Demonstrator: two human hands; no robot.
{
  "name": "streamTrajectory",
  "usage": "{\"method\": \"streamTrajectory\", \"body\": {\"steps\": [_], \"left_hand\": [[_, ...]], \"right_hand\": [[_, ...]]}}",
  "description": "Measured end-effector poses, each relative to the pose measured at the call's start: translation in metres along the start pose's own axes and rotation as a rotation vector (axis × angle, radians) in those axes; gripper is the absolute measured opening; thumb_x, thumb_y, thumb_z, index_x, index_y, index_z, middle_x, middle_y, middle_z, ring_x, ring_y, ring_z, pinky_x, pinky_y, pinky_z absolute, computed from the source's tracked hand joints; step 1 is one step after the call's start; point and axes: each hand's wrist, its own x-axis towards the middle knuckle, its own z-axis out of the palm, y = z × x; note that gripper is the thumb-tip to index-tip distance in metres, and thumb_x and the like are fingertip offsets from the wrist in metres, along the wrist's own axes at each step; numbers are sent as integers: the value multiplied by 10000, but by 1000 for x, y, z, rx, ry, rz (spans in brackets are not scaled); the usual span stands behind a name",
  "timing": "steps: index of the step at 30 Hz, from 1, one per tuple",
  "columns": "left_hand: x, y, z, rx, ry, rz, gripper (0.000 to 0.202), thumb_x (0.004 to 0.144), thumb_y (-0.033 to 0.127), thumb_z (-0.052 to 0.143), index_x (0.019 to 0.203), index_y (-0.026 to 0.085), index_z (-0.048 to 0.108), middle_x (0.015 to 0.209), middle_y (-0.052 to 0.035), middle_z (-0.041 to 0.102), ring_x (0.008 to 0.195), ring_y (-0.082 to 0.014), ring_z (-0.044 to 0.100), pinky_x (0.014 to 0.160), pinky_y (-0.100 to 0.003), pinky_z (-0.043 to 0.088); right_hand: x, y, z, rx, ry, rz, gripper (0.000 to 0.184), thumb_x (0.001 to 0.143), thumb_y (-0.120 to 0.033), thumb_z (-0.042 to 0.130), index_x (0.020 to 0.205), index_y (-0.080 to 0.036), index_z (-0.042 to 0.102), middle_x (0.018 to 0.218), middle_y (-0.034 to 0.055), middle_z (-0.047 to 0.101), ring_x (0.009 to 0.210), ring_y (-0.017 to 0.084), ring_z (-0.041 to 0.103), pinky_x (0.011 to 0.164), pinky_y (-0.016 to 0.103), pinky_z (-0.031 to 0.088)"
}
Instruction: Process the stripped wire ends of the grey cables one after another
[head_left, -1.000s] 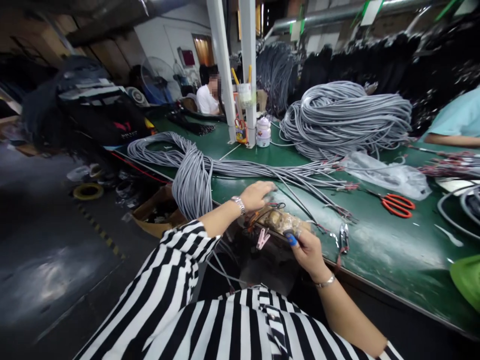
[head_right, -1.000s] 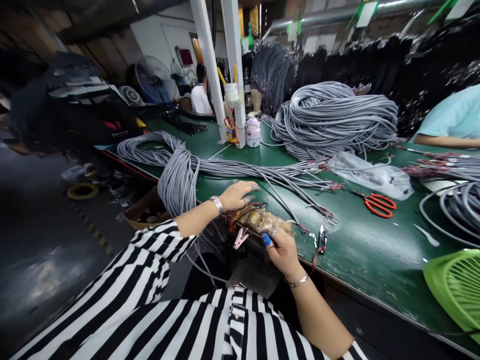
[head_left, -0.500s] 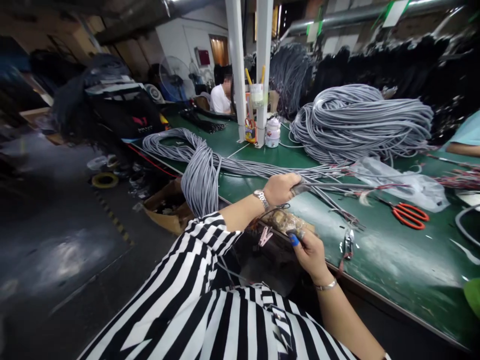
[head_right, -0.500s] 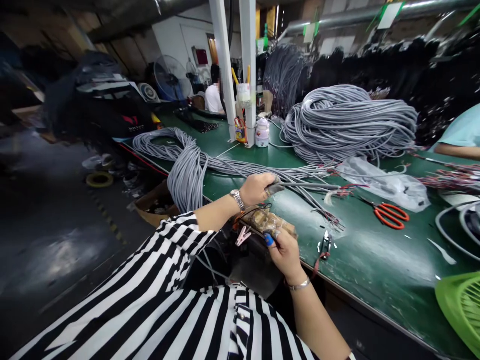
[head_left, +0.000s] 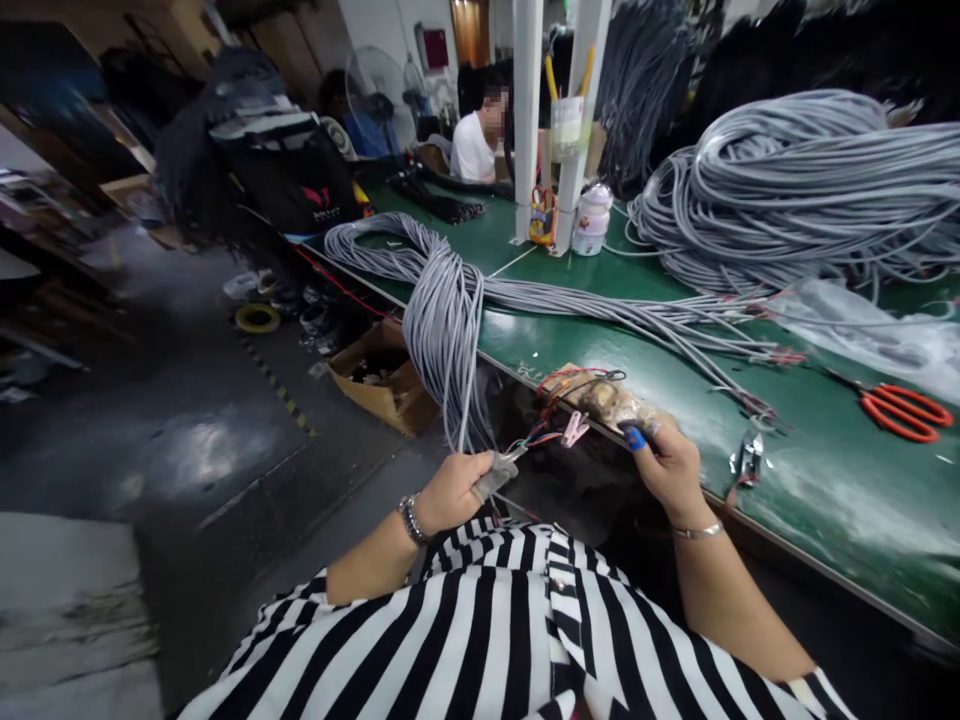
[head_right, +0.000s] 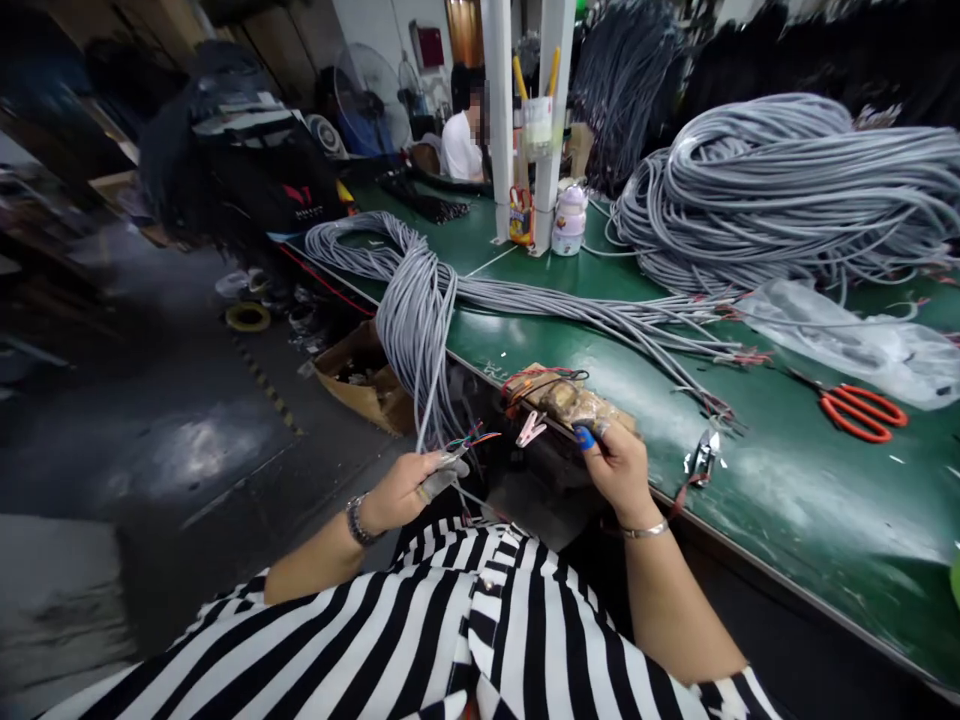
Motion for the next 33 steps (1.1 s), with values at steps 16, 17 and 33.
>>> {"method": "streamTrajectory", "body": {"steps": [16,17,33], "left_hand": [[6,-31,55,278,-4,-5,234,855,188,539,1011,203,713,872,-37,761,761,-180,711,674,-247,526],[7,-32,57,319,-4,9,241,844,177,538,1004,204,716,851,-35,760,742,-179,706,658,-247,520],[9,-35,57,494,13,129,213,847,219,539,943,181,726,819,-64,749,709,-192,678,639,-292,486]], "right_hand": [[-37,-79,19,491,-221,395,479,876,-559,550,1134,-156,577,760,28,623,649,146,565,621,274,466],[-34,-80,18,433,-231,406,478,849,-553,593,1123,-162,575,772,29,628,640,143,561,606,267,460],[-7,-79,1,-158,-727,161,165,840,-243,600,687,-185,587,643,21,587,580,138,497,566,266,304]]}}
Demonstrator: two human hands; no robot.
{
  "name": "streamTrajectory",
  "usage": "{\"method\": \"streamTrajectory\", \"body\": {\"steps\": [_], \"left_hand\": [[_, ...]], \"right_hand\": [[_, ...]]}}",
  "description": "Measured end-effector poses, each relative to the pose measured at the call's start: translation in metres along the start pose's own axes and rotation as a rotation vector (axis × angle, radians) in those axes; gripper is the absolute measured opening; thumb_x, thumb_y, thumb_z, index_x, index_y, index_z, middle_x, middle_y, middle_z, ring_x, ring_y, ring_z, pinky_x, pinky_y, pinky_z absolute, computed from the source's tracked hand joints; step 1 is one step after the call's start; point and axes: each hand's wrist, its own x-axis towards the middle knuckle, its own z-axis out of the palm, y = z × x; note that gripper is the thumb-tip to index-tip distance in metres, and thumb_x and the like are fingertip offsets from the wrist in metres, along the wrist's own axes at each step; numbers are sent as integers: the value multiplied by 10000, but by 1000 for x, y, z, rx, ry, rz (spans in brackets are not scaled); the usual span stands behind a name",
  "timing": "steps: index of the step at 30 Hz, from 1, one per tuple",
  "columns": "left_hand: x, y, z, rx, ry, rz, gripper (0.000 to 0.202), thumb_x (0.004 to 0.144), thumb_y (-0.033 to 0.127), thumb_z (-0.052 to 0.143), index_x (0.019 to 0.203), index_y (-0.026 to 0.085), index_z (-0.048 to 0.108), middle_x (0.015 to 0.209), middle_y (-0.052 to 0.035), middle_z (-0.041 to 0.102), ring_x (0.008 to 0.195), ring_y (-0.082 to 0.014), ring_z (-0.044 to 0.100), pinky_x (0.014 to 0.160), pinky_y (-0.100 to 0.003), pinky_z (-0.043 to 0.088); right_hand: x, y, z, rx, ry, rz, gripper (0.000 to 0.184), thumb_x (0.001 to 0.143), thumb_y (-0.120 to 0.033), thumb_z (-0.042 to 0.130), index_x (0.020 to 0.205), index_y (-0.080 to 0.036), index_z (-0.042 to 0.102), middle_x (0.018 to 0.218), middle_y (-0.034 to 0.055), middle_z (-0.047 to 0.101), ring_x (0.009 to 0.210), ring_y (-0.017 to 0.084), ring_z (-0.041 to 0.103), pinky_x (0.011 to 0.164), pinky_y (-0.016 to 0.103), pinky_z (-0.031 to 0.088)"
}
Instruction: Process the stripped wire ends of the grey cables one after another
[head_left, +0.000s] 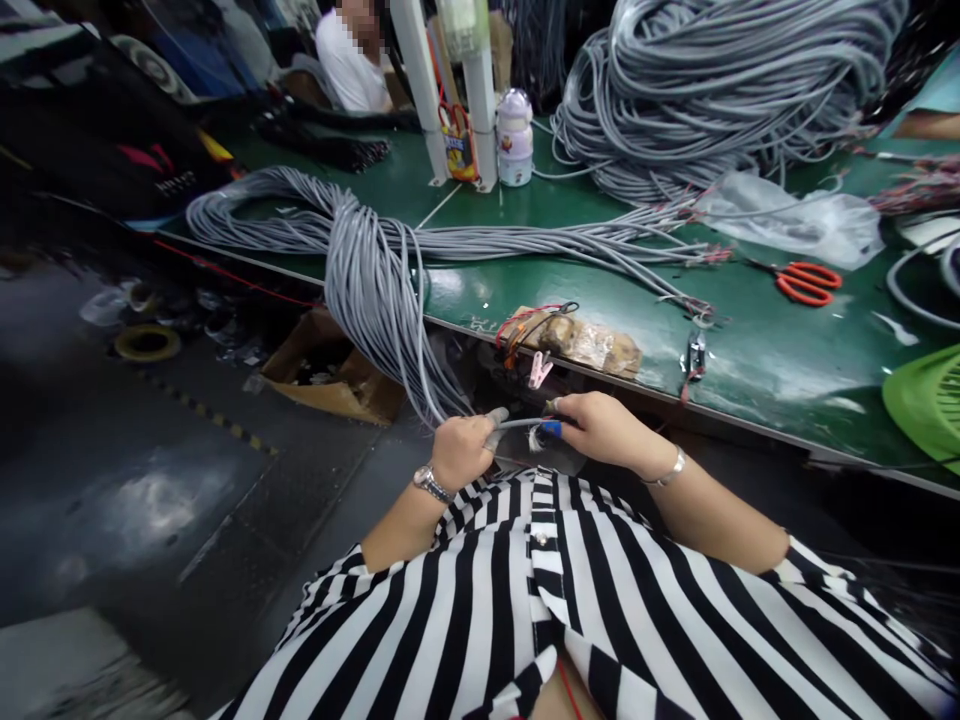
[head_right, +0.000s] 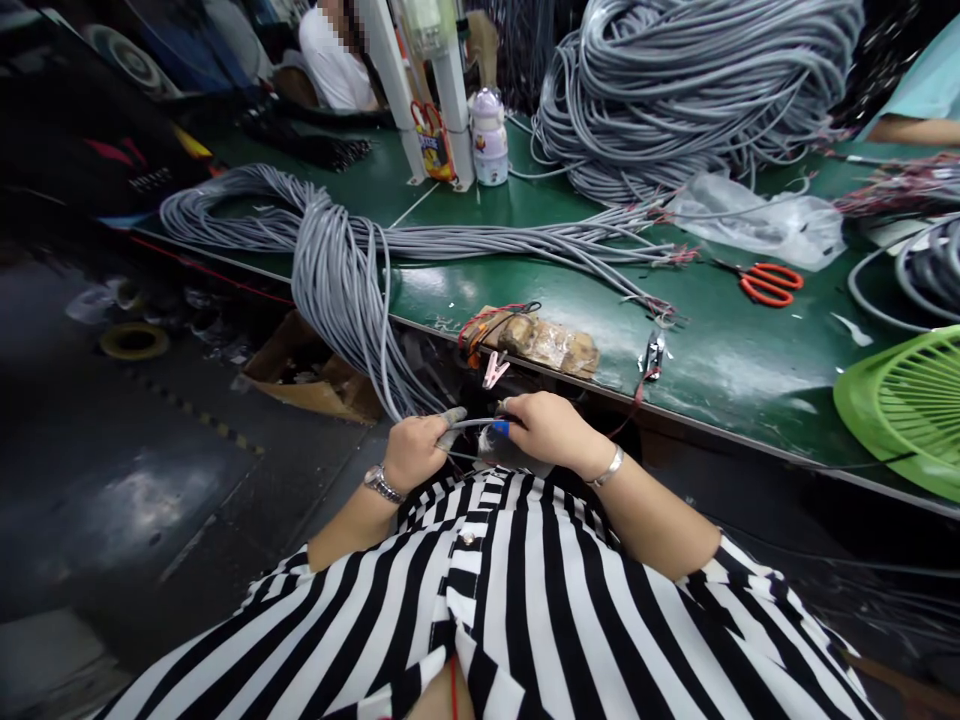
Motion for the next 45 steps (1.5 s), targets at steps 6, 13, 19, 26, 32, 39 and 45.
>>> {"method": "streamTrajectory", "body": {"steps": [6,13,19,26,32,39,45], "left_hand": [[7,13,-3,-116,214,11,297,848,165,508,1091,173,677,867,-71,734,811,-203,683,765,-336,538],[10,24,6,-81,529,140,81,862,243,600,874,195,663,861,-74,724,789,-179,681,748,-321,543],[7,8,5,-15,370,181,215,862,186,529,1005,208,689,918,-83,730,756,-175,669,715,-316,524],[4,-10,3,-42,294,165,168,848,273,533,795,213,681,863,-86,713,712,-168,642,700,-321,519],[19,-13,-20,-199,187,213,247,924,334,503,874,187,695,763,-68,693,680,-149,633,658,-265,502],[31,-15,-27,-772,-157,146,377,946,442,512,847,127,694,729,-47,704,647,-117,651,633,-197,497],[21,7,-17,-552,264,-3,234,931,314,551,1034,170,705,896,-75,701,830,-161,656,773,-272,515]], "right_hand": [[0,17,10,723,-216,18,321,884,-392,558,662,-161,548,581,-18,528,504,79,377,491,217,291],[1,22,57,1859,-402,256,295,834,-412,617,782,-174,451,562,-94,358,397,11,70,359,145,74],[1,17,59,1998,-556,305,241,881,-352,568,789,-141,495,587,-76,350,409,10,84,353,122,73],[4,8,59,1858,-508,245,345,852,-470,611,777,-173,450,582,-86,363,402,14,93,360,143,79],[3,-1,45,1054,-148,54,421,943,-527,447,714,-174,466,598,-39,444,486,68,321,471,205,279],[-1,-17,43,522,-85,-256,351,975,-383,377,698,-183,456,634,8,503,562,110,398,572,249,358],[3,-25,46,819,-87,-29,529,978,-588,292,688,-178,457,571,-15,494,505,89,407,521,222,368]]}}
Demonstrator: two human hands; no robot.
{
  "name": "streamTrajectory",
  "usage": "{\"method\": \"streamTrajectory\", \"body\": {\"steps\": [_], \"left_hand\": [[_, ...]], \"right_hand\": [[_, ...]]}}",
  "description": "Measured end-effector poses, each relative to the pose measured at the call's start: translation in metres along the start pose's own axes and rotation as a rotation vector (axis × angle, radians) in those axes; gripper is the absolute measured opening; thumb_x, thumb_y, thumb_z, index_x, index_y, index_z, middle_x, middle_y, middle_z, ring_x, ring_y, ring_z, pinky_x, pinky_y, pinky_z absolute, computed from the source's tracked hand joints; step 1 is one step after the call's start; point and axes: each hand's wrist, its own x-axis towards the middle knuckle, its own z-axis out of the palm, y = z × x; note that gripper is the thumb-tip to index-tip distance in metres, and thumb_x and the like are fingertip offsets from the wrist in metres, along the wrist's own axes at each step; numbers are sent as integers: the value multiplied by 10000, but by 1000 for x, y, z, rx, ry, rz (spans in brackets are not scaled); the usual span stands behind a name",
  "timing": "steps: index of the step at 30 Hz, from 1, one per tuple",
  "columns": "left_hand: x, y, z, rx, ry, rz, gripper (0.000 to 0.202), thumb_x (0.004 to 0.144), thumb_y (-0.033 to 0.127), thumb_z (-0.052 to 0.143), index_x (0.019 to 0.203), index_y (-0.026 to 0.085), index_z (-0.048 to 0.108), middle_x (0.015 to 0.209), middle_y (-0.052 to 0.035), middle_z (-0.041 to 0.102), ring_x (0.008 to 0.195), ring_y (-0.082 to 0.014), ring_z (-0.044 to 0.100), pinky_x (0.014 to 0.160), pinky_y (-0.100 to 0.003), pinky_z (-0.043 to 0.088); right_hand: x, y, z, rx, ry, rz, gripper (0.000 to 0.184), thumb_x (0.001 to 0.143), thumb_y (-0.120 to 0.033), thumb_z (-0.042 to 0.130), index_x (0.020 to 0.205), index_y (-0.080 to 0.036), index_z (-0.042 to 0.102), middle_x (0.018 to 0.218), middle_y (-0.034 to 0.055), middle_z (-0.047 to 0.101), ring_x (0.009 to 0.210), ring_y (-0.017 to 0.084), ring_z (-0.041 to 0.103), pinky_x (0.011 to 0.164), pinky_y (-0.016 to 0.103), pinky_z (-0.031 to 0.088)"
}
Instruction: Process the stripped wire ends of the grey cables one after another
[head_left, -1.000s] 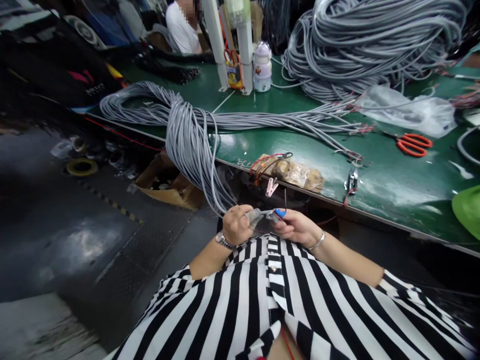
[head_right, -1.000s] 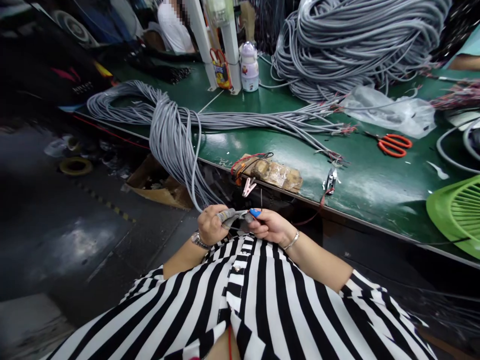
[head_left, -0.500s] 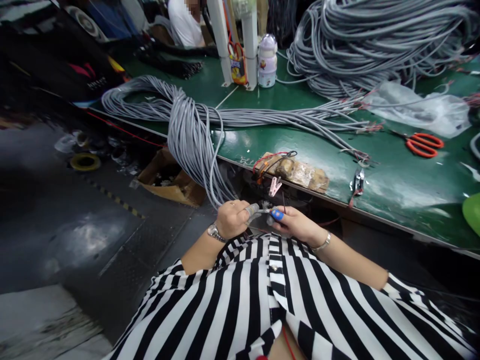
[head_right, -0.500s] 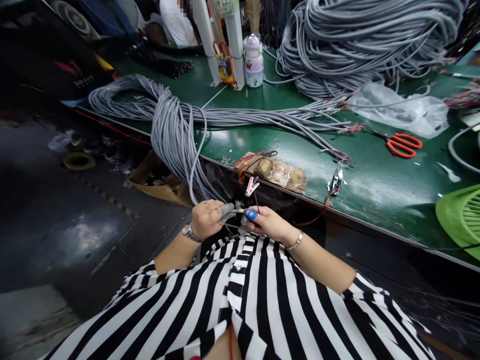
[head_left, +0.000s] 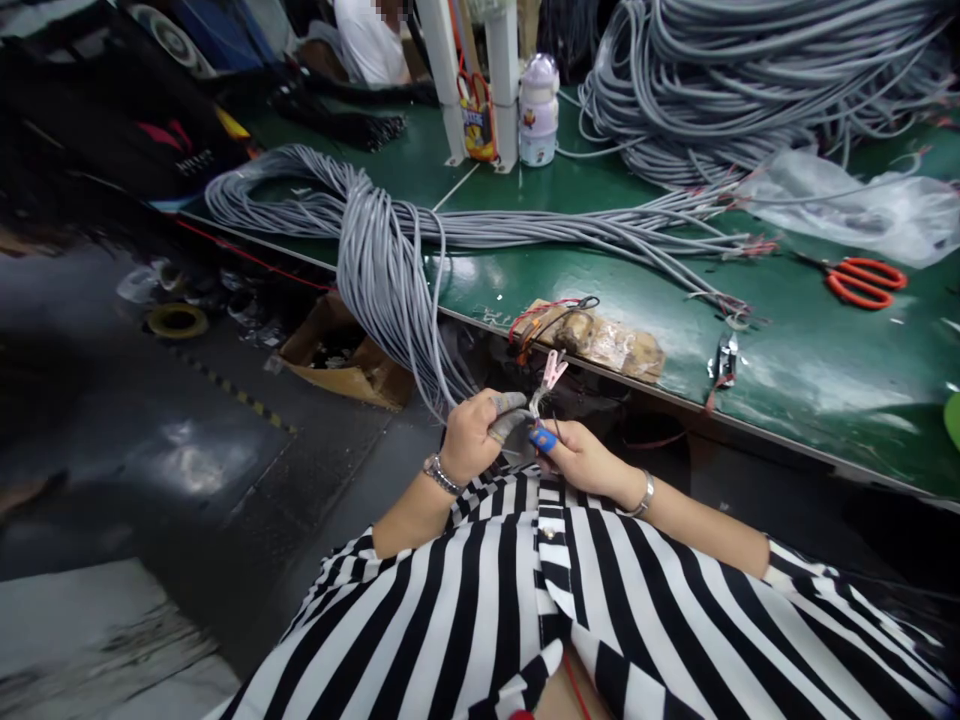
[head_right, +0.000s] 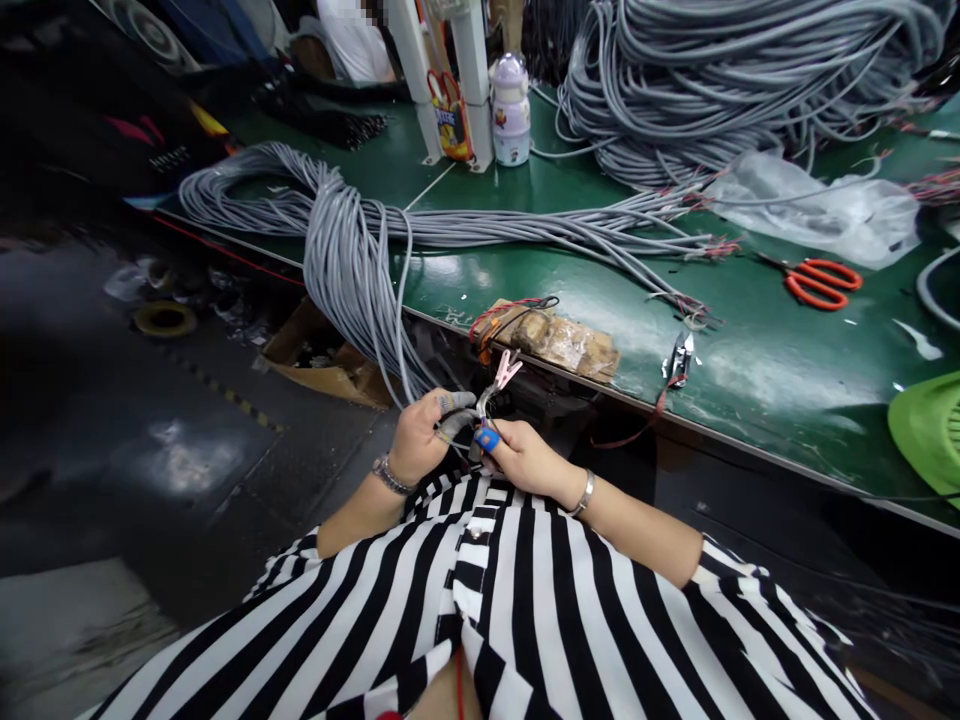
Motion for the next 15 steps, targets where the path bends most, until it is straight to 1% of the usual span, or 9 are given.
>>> {"method": "streamTrajectory", "body": {"steps": [1,2,4,6,8,10,12,14,15], "left_hand": [[-2,1,1,4,44,15,222,923,303,565,1031,172,707,878,-70,691,812,-156,646,760,-268,510],[-4,0,1,-28,52,26,210,916,300,576,1010,170,712,847,-62,679,781,-148,636,737,-258,504],[-7,-6,-1,-188,-10,-3,214,913,323,587,945,155,716,789,-51,658,724,-133,615,689,-238,491],[-11,-13,-7,-417,-76,-112,268,912,377,589,890,136,705,756,-47,645,672,-121,592,646,-224,477],[-14,-19,-13,-619,-89,-223,328,889,435,613,844,119,687,707,-36,622,604,-103,547,592,-212,448],[-17,-20,-19,-744,-119,-264,367,862,465,639,801,105,672,643,-17,575,540,-82,485,535,-198,402],[-16,-17,-23,-774,-194,-255,391,857,475,640,766,96,662,616,-12,546,527,-79,464,516,-195,381],[-14,-11,-24,-751,-249,-221,409,862,486,628,743,96,651,622,-20,549,552,-92,487,532,-200,393],[-13,-9,-25,-733,-262,-195,418,867,493,617,733,99,646,631,-25,558,570,-99,503,547,-204,404]], "right_hand": [[0,-1,0,6,9,0,537,977,-592,295,684,-175,462,566,-16,490,504,87,405,519,220,368],[0,-1,-1,-6,9,-21,532,982,-578,301,684,-171,471,568,-16,491,506,85,407,521,219,370],[-3,-2,-5,-72,-16,-133,501,997,-525,318,702,-164,500,586,-12,500,516,85,419,528,217,375],[-7,-1,-12,-156,10,-318,455,1002,-480,338,754,-160,545,634,5,535,546,95,455,548,223,396],[-10,-2,-19,-262,154,-508,368,992,-435,392,851,-160,591,702,30,578,597,115,510,579,236,430],[-10,-5,-24,-408,318,-628,244,959,-366,484,1006,-161,609,851,77,635,731,152,597,648,255,482],[-5,-10,-22,-588,361,-661,291,920,-280,543,1183,-157,567,1104,136,639,940,194,634,748,280,518],[3,-15,-16,-746,289,-651,383,910,-210,530,1287,-145,511,1306,161,567,1061,209,618,792,287,524],[7,-16,-12,-803,243,-645,382,914,-180,506,1294,-139,507,1325,156,561,1045,198,626,770,276,523]]}}
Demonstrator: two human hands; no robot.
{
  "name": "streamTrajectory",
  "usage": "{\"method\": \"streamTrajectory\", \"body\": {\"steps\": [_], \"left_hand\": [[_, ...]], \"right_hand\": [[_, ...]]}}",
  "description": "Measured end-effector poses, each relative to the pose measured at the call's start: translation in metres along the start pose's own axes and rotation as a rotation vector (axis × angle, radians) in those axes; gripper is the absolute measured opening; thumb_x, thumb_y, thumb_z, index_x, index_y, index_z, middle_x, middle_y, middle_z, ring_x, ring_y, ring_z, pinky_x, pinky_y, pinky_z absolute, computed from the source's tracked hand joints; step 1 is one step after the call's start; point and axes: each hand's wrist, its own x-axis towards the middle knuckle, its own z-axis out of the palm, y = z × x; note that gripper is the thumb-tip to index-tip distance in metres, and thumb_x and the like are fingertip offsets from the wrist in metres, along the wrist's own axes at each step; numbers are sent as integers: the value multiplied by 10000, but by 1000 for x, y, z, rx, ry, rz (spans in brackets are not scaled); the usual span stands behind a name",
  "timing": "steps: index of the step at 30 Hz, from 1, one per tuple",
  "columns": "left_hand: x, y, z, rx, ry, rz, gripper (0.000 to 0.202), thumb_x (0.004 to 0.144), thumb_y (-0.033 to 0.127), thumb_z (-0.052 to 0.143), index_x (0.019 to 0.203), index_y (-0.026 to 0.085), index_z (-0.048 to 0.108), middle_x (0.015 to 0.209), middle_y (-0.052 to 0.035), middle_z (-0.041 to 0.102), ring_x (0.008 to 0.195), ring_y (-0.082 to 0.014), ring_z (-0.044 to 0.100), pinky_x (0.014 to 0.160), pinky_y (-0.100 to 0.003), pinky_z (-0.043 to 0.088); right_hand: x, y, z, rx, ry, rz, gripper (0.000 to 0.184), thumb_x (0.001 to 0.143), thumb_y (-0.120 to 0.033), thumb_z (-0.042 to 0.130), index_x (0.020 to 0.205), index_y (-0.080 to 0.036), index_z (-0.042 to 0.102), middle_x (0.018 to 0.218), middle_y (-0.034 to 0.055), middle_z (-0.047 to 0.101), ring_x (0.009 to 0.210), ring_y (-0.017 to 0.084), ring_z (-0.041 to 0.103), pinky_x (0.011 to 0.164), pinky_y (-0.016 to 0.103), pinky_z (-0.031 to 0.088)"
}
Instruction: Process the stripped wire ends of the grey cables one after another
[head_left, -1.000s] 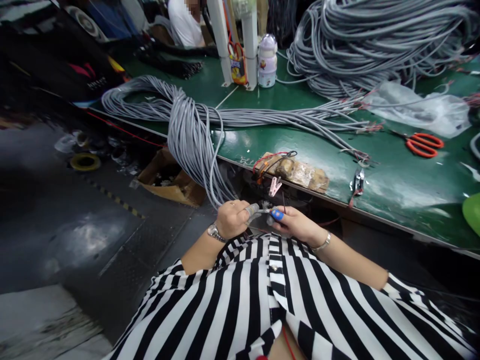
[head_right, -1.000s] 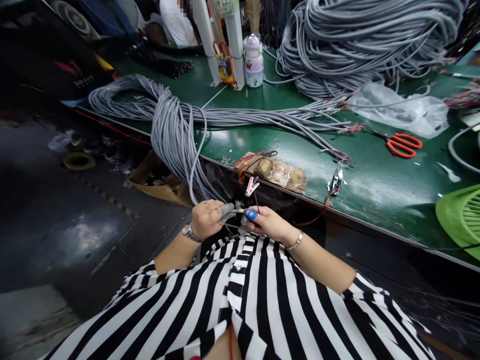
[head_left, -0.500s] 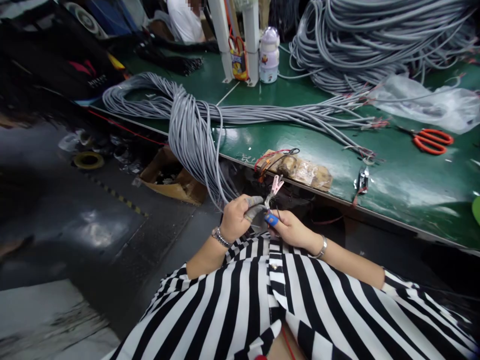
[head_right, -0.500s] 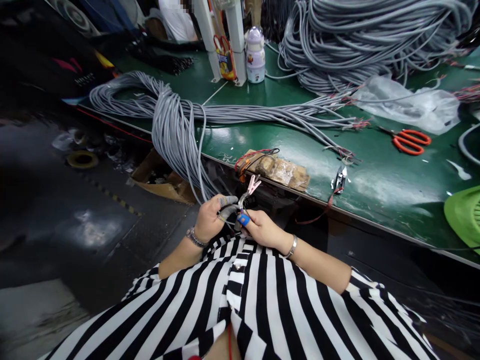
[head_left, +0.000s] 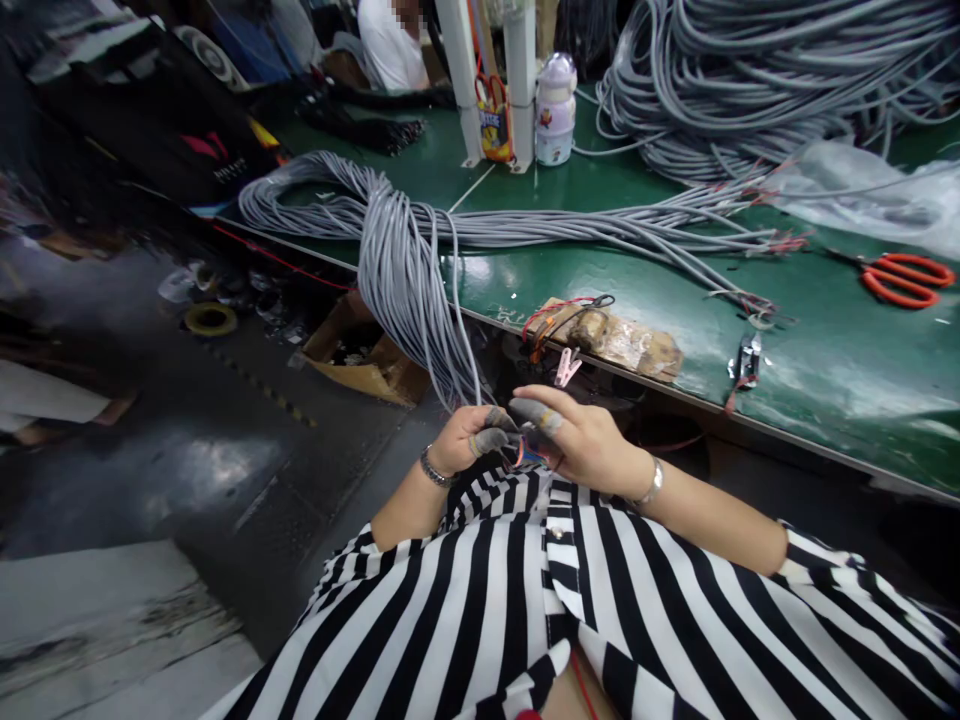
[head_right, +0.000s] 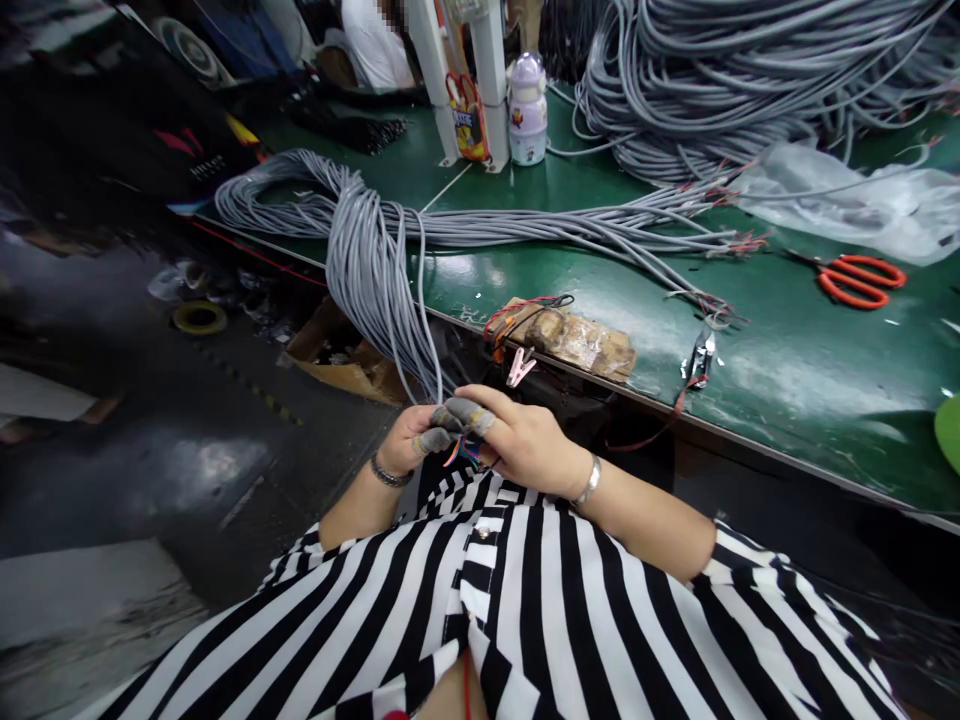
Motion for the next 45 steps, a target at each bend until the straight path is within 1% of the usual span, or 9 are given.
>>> {"method": "streamTrajectory", "body": {"steps": [9,14,18,23,29,35,39,42,45], "left_hand": [[2,5,-14,112,-282,17,347,910,408,576,793,104,694,686,-71,639,628,-131,581,610,-221,447],[0,-3,-21,16,-241,35,319,883,399,619,828,102,722,704,-91,668,622,-141,600,594,-226,462],[0,-5,-14,-4,-156,45,291,883,364,626,821,95,719,694,-85,666,610,-132,599,567,-209,452],[6,-6,-2,6,-120,37,328,900,397,597,845,94,710,726,-86,675,620,-138,613,571,-215,459],[15,-6,3,178,-238,66,359,902,449,581,820,119,698,692,-66,645,628,-134,593,614,-225,463],[13,-3,0,69,-252,-24,391,885,470,596,820,103,711,716,-97,667,659,-158,618,624,-242,484],[4,-14,-4,-143,-76,-85,389,847,473,649,817,90,710,683,-76,639,570,-119,566,542,-214,442],[1,-21,-4,-209,-61,-95,415,826,496,664,813,83,709,663,-73,629,543,-110,541,517,-211,426],[4,-18,-3,-174,-111,-115,423,822,507,662,799,86,699,678,-85,645,582,-135,569,546,-229,453]], "right_hand": [[-4,18,-13,-29,-255,-208,210,928,-132,455,965,-145,661,861,71,668,681,130,583,625,251,450],[-29,45,-39,61,-44,285,183,879,-126,521,964,-163,678,825,71,662,701,152,599,621,264,450],[-45,42,-30,524,50,622,276,922,-401,560,822,-164,658,695,31,633,618,133,563,599,256,453],[-33,18,4,1045,-174,685,513,792,-649,627,846,-139,607,738,23,608,648,119,521,610,249,439],[-11,3,20,1177,-226,864,499,753,-616,672,648,-149,529,560,-42,471,514,63,355,489,205,303],[-20,15,17,1138,104,1172,481,783,-568,638,584,-207,390,444,-83,312,386,52,220,367,206,176],[-36,21,-2,595,334,730,302,877,-429,576,693,-191,557,567,-2,511,487,110,460,454,232,399],[-38,15,-8,228,223,250,195,861,-248,588,1040,-199,648,1056,107,660,787,164,627,697,291,531],[-24,11,-3,92,65,79,357,880,-135,508,1216,-226,584,1337,124,546,838,134,623,711,260,521]]}}
